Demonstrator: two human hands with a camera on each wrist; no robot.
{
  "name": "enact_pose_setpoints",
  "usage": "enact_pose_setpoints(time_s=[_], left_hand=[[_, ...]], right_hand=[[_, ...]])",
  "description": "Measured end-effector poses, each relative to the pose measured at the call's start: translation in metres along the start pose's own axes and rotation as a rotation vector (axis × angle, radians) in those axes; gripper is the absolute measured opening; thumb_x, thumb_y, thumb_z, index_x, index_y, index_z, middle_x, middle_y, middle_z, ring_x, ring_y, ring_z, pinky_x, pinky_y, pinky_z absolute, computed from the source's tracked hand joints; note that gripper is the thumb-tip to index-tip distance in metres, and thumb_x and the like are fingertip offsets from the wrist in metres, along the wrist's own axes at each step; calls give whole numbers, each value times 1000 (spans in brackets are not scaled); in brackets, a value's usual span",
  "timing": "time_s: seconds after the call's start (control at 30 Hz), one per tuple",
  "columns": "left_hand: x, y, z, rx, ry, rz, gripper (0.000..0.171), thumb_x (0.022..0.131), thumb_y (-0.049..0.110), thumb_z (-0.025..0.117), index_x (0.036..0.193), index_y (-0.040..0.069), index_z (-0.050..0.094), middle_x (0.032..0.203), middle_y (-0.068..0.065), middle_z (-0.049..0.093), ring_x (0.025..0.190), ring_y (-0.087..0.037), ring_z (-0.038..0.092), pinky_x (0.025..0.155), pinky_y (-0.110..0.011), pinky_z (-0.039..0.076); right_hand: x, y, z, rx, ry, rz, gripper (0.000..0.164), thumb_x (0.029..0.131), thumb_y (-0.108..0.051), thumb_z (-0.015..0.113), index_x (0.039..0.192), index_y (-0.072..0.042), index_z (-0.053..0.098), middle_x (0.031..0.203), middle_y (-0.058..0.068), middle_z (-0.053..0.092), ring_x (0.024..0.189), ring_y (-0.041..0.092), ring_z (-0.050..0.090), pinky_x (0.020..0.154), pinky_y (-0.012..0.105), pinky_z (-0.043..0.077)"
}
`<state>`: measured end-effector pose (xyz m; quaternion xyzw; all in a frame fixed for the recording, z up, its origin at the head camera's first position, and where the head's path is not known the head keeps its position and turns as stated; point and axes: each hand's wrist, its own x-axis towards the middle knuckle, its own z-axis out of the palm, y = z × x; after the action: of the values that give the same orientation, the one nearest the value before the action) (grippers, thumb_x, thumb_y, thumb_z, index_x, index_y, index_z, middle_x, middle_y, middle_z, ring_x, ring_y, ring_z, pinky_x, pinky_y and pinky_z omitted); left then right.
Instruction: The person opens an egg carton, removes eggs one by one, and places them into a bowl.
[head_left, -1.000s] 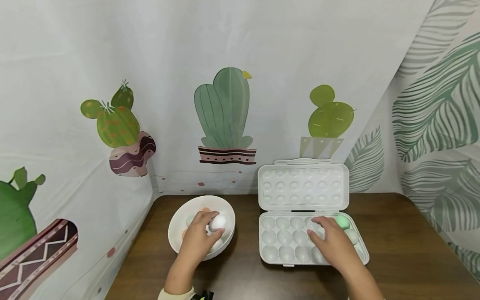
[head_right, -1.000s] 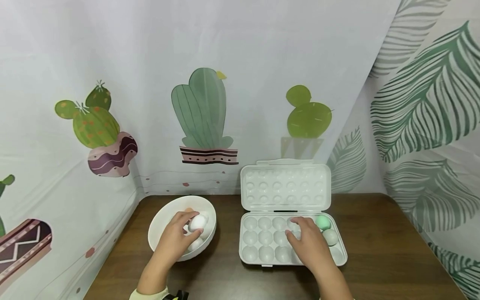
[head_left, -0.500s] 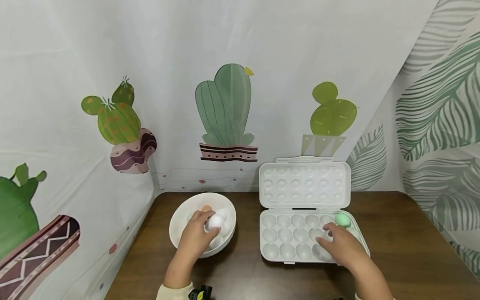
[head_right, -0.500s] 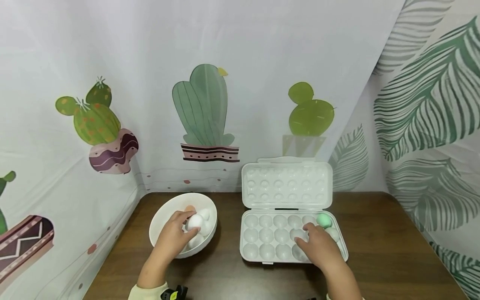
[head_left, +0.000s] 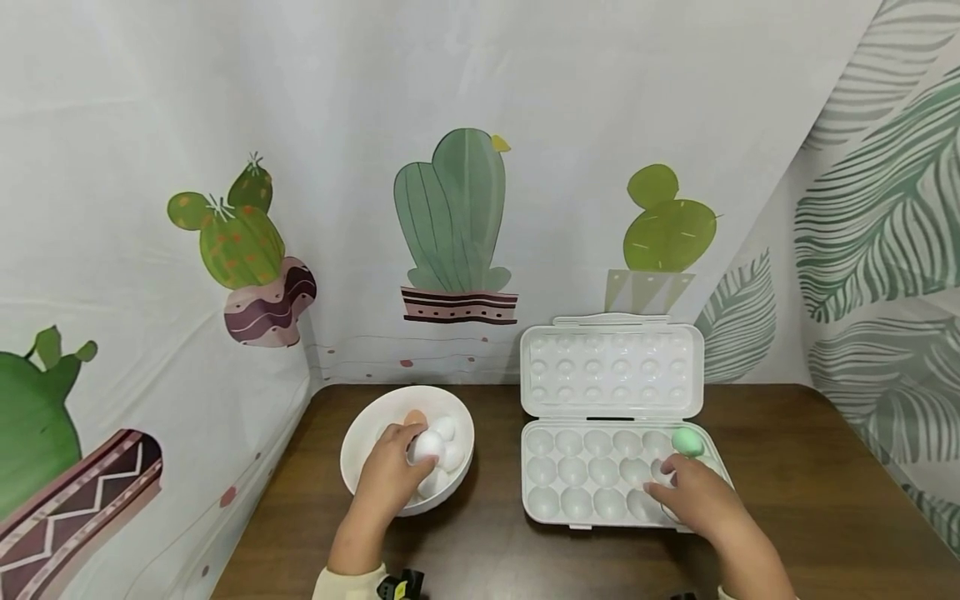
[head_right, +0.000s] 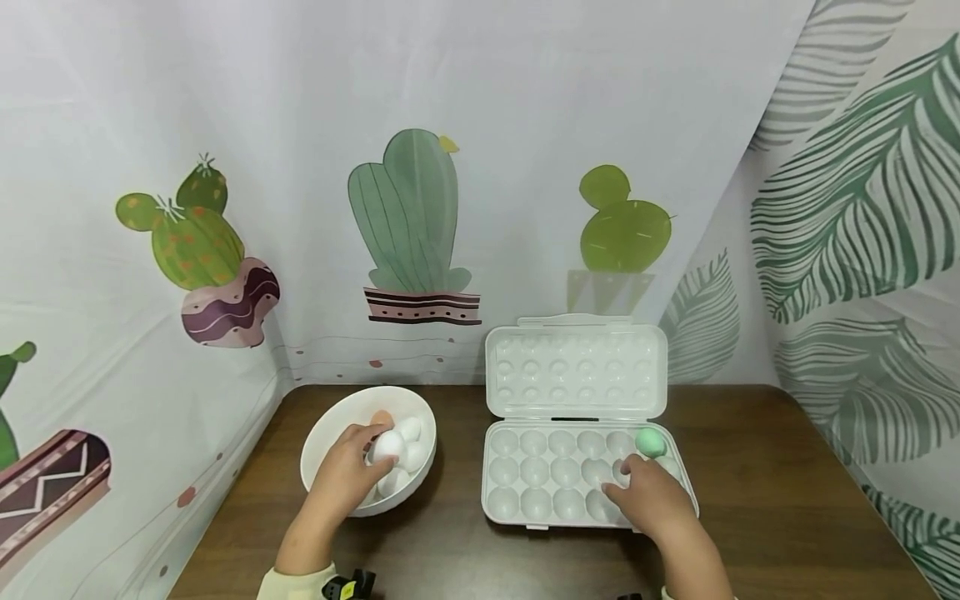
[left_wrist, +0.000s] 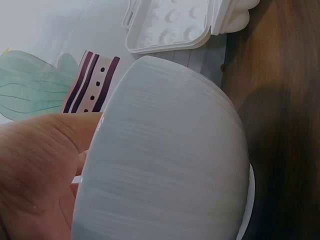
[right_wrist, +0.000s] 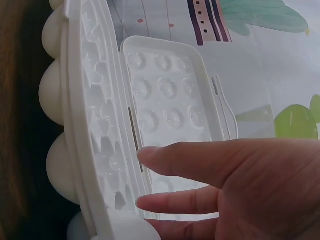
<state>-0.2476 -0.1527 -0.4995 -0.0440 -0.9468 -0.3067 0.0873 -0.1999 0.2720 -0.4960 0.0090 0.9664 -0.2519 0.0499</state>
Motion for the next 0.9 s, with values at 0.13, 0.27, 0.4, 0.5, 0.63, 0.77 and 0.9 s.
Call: enact_pose_setpoints(time_s=[0.13, 0.27, 0.4, 0.5, 0.63, 0.77, 0.9], left_hand=[[0, -2, 1, -4, 0, 2, 51, 81, 19, 82, 127, 4, 67, 115, -15, 65, 105, -29, 65, 94, -47, 51], [1, -3, 1, -6, 14, 9, 51, 80, 18, 82, 126, 3, 67, 113, -15, 65, 104, -29, 65, 94, -47, 51], [1, -5, 2, 0, 28, 21, 51, 79, 17, 82, 125, 2, 68, 111, -15, 65, 101, -29, 65, 93, -47, 52], [1, -5, 3, 6, 27, 24, 51, 79, 17, 82, 126, 1, 68, 110, -16, 66, 101, -30, 66, 92, -47, 52], [1, -5, 4, 10, 13, 15, 52, 80, 18, 81, 127, 1, 67, 112, -16, 66, 102, -29, 66, 93, -48, 52], [1, -5, 4, 18, 0, 6, 52, 80, 18, 81, 126, 1, 67, 113, -17, 66, 102, -29, 65, 92, -47, 52], [2, -5, 5, 30, -7, 5, 51, 80, 18, 81, 126, 1, 67, 111, -17, 66, 100, -28, 65, 90, -47, 52]], right_hand=[[1, 3, 1, -34, -3, -16, 40, 86, -31, 74, 106, 2, 66, 94, 15, 70, 90, 31, 67, 79, 51, 52], [1, 5, 1, -62, -10, -31, 38, 83, -29, 77, 101, 2, 66, 94, 17, 70, 87, 31, 67, 77, 51, 52], [-1, 7, 0, -64, -17, -30, 35, 79, -28, 78, 98, -1, 66, 94, 16, 68, 86, 30, 66, 77, 50, 52], [-2, 8, 0, -58, -19, -24, 33, 77, -26, 78, 96, -3, 64, 92, 14, 65, 83, 28, 64, 74, 48, 51], [-3, 7, 0, -51, -17, -21, 29, 74, -22, 77, 93, -5, 64, 86, 9, 60, 77, 24, 58, 70, 43, 48], [-2, 8, 1, -51, -14, -29, 26, 70, -17, 74, 91, -6, 63, 85, 8, 55, 73, 22, 54, 67, 39, 46], [-1, 10, 3, -58, -14, -33, 25, 69, -14, 73, 90, -5, 63, 86, 9, 55, 73, 23, 53, 67, 40, 46]])
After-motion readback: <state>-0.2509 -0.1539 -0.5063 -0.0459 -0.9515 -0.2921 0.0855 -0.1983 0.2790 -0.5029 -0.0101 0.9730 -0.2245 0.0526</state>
